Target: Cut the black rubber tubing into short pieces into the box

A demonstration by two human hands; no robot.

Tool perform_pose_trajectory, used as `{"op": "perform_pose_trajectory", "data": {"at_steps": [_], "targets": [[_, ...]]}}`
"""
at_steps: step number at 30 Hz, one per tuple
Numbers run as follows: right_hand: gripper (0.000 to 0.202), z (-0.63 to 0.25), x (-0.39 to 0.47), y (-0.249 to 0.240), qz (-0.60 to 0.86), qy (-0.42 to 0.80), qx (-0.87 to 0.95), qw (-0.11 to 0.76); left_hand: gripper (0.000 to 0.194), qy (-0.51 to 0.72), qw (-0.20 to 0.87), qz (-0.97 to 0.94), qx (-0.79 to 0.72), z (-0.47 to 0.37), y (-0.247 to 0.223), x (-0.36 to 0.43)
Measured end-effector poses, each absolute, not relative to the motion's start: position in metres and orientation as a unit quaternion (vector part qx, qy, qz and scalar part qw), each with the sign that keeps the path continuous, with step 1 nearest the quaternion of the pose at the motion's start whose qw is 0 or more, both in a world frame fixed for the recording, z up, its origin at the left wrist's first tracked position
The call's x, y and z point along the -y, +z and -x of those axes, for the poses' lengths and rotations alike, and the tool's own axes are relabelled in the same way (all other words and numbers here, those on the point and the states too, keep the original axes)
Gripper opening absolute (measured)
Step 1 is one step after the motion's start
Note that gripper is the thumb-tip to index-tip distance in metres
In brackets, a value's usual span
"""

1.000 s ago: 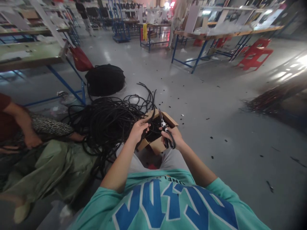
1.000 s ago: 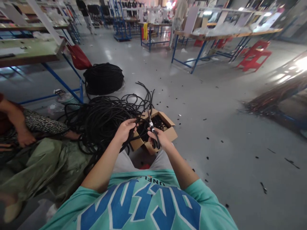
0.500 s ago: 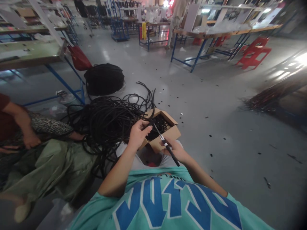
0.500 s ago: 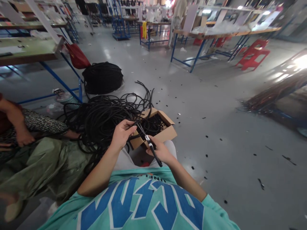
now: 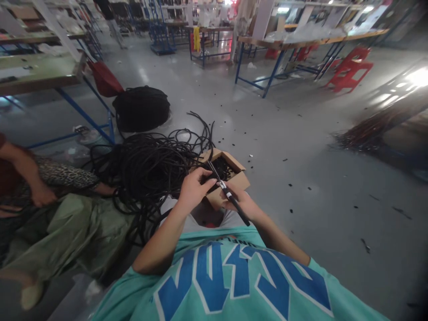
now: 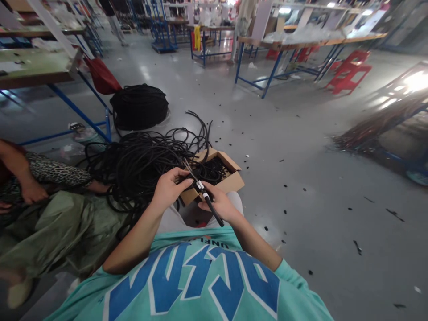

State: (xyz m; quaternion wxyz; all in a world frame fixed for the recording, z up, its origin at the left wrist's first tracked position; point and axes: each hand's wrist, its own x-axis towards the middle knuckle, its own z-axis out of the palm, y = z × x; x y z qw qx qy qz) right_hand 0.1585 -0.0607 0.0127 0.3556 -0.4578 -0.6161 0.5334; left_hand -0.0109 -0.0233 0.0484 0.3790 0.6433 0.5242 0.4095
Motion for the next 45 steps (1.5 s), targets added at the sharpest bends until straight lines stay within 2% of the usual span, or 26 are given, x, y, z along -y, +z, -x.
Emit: {"op": "perform_pose_trajectory", "data": {"at_steps": [14, 19, 24, 27, 35, 41, 45], "targets": [[0.043, -0.156, 0.056, -0.001, 0.507, 0.486, 0.608, 0.370, 0.018, 0.415, 0.412, -0.624, -0.517, 0.012, 0.037, 0.013], [0.039, -0.153, 0.051, -0.002, 0.526, 0.489, 0.592, 0.365, 0.018, 0.403, 0.347, -0.662, -0.528, 0.009, 0.033, 0.008], [0.052, -0.157, 0.046, -0.002, 0.440, 0.604, 0.560, 0.358, 0.017, 0.363, 0.305, -0.689, -0.549, 0.011, 0.035, 0.008], [0.058, -0.161, 0.043, 0.001, 0.410, 0.637, 0.547, 0.356, 0.017, 0.363, 0.326, -0.685, -0.540, 0.014, 0.035, 0.007], [0.056, -0.159, 0.038, 0.002, 0.442, 0.601, 0.564, 0.354, 0.020, 0.397, 0.423, -0.630, -0.517, 0.017, 0.033, 0.001], [0.048, -0.155, 0.039, -0.004, 0.483, 0.546, 0.581, 0.361, 0.023, 0.403, 0.453, -0.608, -0.513, 0.016, 0.024, -0.005], [0.051, -0.154, 0.038, -0.006, 0.461, 0.574, 0.573, 0.359, 0.027, 0.405, 0.453, -0.603, -0.517, 0.017, 0.023, -0.006]]}}
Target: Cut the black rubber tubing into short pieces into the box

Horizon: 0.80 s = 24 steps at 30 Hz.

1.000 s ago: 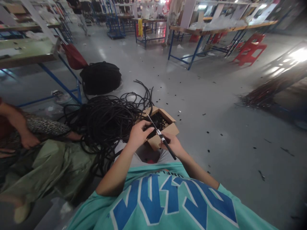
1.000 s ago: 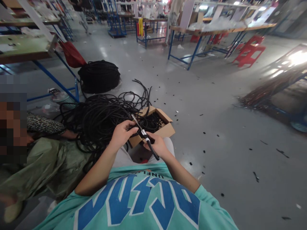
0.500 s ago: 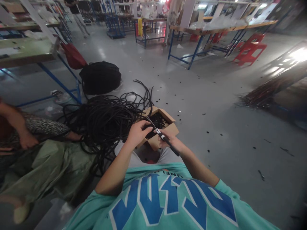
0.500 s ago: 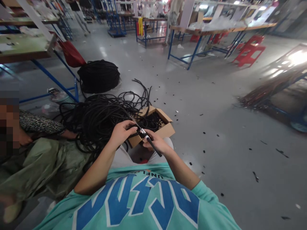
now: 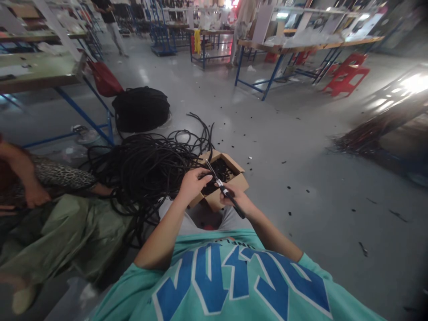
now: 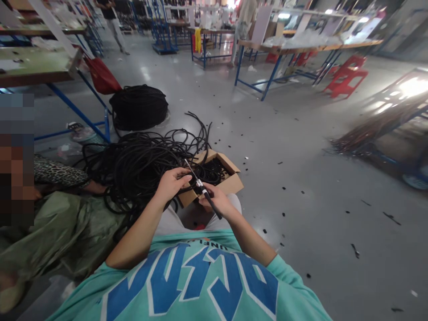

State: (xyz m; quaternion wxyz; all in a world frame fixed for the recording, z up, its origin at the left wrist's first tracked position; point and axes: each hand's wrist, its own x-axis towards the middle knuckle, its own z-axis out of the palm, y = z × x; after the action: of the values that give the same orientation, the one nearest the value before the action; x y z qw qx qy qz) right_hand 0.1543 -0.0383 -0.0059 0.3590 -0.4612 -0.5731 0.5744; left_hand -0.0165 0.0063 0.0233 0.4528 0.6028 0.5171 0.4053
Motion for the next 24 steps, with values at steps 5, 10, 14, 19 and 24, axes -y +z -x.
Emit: {"op": "perform_pose_trajectory", "data": {"at_steps": [5, 10, 14, 19, 24], "targets": [[0.054, -0.155, 0.038, -0.006, 0.457, 0.570, 0.576, 0.366, 0.025, 0.392, 0.426, -0.630, -0.518, 0.018, 0.028, -0.005], [0.046, -0.154, 0.029, -0.010, 0.488, 0.513, 0.599, 0.373, 0.020, 0.364, 0.425, -0.639, -0.528, 0.021, 0.025, -0.020], [0.041, -0.152, 0.009, -0.023, 0.515, 0.473, 0.610, 0.372, 0.019, 0.341, 0.393, -0.661, -0.540, 0.019, 0.008, -0.046], [0.037, -0.148, -0.012, -0.041, 0.549, 0.445, 0.611, 0.356, 0.016, 0.314, 0.276, -0.696, -0.583, 0.013, -0.008, -0.065], [0.047, -0.149, -0.018, -0.043, 0.519, 0.555, 0.560, 0.331, 0.020, 0.280, 0.271, -0.716, -0.579, 0.016, -0.009, -0.068]]}}
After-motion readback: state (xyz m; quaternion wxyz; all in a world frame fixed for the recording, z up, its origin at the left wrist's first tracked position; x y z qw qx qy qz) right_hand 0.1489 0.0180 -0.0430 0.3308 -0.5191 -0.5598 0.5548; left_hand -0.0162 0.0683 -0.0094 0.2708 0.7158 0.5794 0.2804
